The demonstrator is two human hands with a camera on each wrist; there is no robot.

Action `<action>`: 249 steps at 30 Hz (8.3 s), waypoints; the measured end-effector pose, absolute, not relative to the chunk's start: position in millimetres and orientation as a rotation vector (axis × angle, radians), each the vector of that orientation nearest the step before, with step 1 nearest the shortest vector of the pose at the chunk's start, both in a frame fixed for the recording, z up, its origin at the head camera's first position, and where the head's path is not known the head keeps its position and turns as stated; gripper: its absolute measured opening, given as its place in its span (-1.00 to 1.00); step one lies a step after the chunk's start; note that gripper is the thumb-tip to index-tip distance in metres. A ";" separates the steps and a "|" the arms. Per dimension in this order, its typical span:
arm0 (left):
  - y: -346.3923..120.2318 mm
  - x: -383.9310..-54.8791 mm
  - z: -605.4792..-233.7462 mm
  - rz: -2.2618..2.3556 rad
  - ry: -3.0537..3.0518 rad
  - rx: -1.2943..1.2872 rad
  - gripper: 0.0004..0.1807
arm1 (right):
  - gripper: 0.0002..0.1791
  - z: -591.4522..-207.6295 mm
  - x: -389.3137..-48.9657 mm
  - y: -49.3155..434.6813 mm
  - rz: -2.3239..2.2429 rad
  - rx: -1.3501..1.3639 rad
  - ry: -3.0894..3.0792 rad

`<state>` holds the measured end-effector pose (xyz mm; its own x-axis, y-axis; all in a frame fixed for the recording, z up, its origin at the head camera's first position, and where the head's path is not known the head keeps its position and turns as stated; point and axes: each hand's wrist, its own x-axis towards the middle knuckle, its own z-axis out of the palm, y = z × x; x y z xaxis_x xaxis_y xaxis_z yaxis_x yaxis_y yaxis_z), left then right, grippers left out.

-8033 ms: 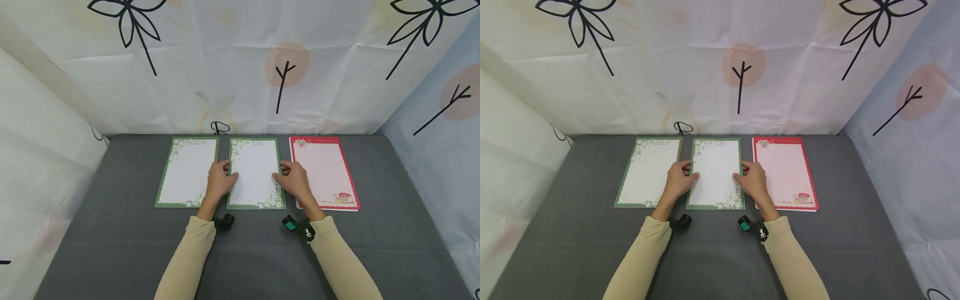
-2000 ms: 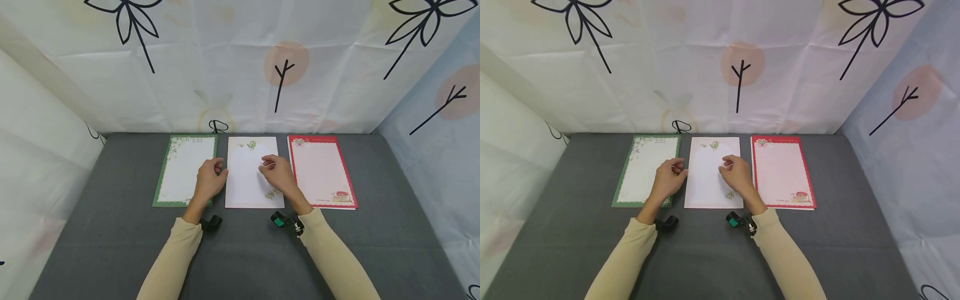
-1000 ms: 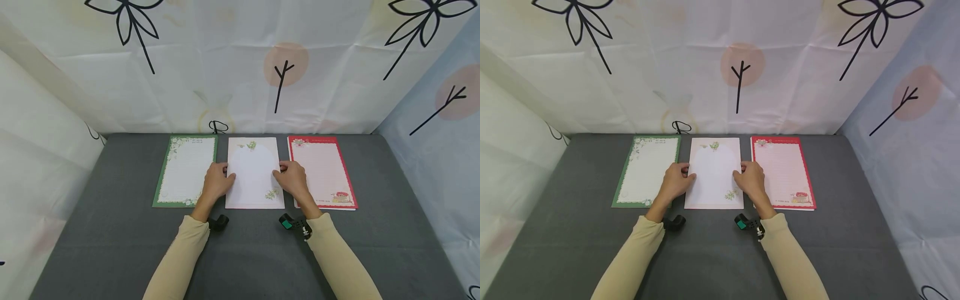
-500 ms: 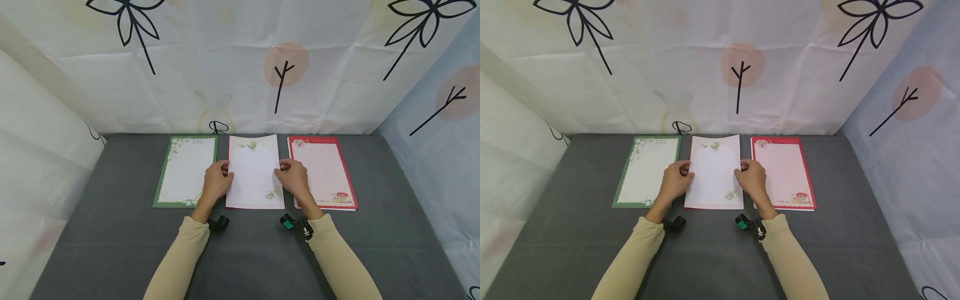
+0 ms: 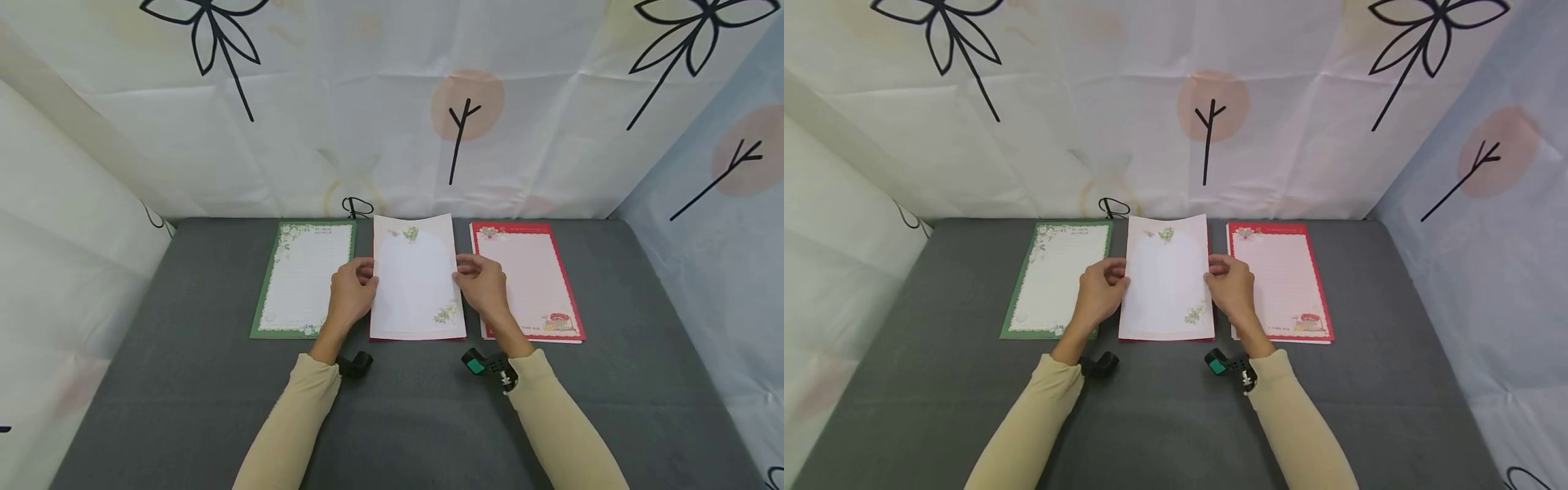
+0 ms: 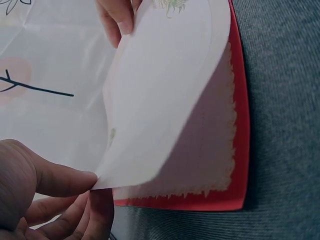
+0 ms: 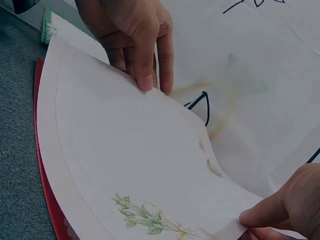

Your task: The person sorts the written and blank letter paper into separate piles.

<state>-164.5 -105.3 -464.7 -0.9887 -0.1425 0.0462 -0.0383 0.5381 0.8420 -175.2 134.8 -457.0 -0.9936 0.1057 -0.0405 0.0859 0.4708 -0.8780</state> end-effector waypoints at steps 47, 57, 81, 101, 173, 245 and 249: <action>16.6 -178.3 -468.6 -1.706 -2.666 -0.037 -0.63 | -0.58 -446.9 -165.2 258.8 1.544 -0.305 -2.619; 35.5 -182.4 -466.8 -1.705 -2.736 -0.102 -0.63 | -0.59 -449.0 -168.0 275.4 1.503 -0.413 -2.615; 56.9 -194.1 -462.1 -1.645 -2.990 -0.152 -0.46 | -0.54 -460.3 -177.4 293.0 1.343 -0.641 -2.699; 61.6 -191.8 -461.9 -1.585 -2.961 -0.218 -0.68 | -0.53 -460.7 -176.8 290.2 1.340 -0.725 -2.733; -100.0 -175.0 -474.3 -1.428 -2.785 0.216 -0.31 | -0.34 -469.5 -187.9 132.5 1.364 -0.034 -2.915; -239.6 -167.0 -456.1 -1.404 -2.722 0.568 -0.51 | -0.62 -464.1 -198.1 -0.6 1.692 0.083 -2.733; -246.5 -167.9 -455.7 -1.320 -2.749 0.576 -0.51 | -0.60 -463.9 -198.8 -7.3 1.626 0.141 -2.815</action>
